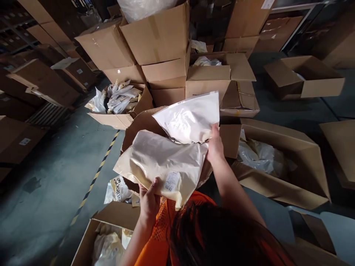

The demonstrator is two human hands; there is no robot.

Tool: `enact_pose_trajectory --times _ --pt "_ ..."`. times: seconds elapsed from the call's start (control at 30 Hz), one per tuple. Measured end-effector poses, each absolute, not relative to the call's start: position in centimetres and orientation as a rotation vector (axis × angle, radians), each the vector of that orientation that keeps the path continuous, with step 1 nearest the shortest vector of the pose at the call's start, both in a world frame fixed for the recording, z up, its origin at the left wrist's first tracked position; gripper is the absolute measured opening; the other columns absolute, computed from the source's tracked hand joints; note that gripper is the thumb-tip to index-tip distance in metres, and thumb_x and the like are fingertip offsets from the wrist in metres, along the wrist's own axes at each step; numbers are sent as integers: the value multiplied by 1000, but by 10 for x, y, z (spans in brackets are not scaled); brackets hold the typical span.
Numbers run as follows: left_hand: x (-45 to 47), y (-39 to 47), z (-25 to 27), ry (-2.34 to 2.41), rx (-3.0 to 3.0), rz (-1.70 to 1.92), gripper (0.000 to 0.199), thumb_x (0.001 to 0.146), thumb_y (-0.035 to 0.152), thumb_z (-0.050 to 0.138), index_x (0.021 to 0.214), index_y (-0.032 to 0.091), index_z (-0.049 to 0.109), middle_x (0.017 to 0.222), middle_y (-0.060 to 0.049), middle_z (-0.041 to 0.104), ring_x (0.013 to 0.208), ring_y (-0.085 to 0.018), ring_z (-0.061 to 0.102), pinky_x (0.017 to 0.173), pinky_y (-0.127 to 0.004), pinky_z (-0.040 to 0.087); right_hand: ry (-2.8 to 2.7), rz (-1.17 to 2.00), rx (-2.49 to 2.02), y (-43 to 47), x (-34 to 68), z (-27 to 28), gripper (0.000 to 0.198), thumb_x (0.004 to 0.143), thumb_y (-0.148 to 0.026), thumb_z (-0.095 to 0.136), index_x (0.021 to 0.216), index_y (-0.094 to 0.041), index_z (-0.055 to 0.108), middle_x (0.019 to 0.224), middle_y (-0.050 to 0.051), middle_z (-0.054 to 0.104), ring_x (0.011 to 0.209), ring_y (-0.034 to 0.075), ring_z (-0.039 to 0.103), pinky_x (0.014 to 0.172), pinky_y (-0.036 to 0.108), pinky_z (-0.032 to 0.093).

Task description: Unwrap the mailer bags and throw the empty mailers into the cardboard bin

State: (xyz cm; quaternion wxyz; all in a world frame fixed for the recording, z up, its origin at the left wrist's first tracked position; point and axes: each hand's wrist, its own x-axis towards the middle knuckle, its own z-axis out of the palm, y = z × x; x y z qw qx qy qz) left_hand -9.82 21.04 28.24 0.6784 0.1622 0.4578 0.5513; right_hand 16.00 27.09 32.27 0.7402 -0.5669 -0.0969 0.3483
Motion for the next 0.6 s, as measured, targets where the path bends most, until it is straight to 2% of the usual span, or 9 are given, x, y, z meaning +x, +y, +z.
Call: enact_pose_trajectory --times 0.1,0.2,0.27,0.3,0.43,0.53,0.6 --pt "-113 217 276 1146 321 1294 64 64 17 93 116 26 56 105 -2 75 87 -16 74 82 -24 61 -235 830 -1580 264 178 314 57 90 -69 51 101 -14 62 73 4 65 62 16 56 59 28 44" --pt "-142 222 270 1266 266 1411 49 67 10 88 102 25 57 103 0 74 88 -16 74 81 -24 62 -502 728 -2010 256 196 301 54 96 -65 43 84 -16 64 84 13 70 84 24 65 68 30 44" --pt "-166 221 266 1315 276 1499 49 69 7 86 105 27 59 112 1 74 100 -17 73 86 -25 62 -654 681 -2210 252 203 291 48 96 -58 46 74 -19 62 87 16 71 100 30 66 76 33 43" --pt "-178 219 265 1346 280 1533 50 69 7 85 107 28 60 118 2 73 109 -18 71 90 -26 61 -695 680 -2268 251 205 287 46 95 -57 49 69 -20 60 84 16 70 103 33 66 77 35 42" --pt "-215 204 260 1535 231 1548 38 71 13 84 98 26 61 125 1 72 137 -24 55 106 -31 54 -836 737 -2333 255 203 277 46 89 -58 53 60 -22 55 70 11 66 92 33 68 72 34 42" --pt "-231 190 260 1649 271 1564 37 67 21 86 94 26 62 121 -1 73 141 -31 49 115 -40 46 -994 747 -2293 265 194 275 43 86 -59 54 63 -23 59 69 10 66 86 31 69 68 32 44" --pt "-241 178 260 1746 291 1598 39 67 27 86 95 28 60 121 0 73 141 -31 50 117 -40 44 -1050 757 -2250 272 189 272 44 85 -61 53 64 -23 61 68 10 68 83 30 69 65 31 44"
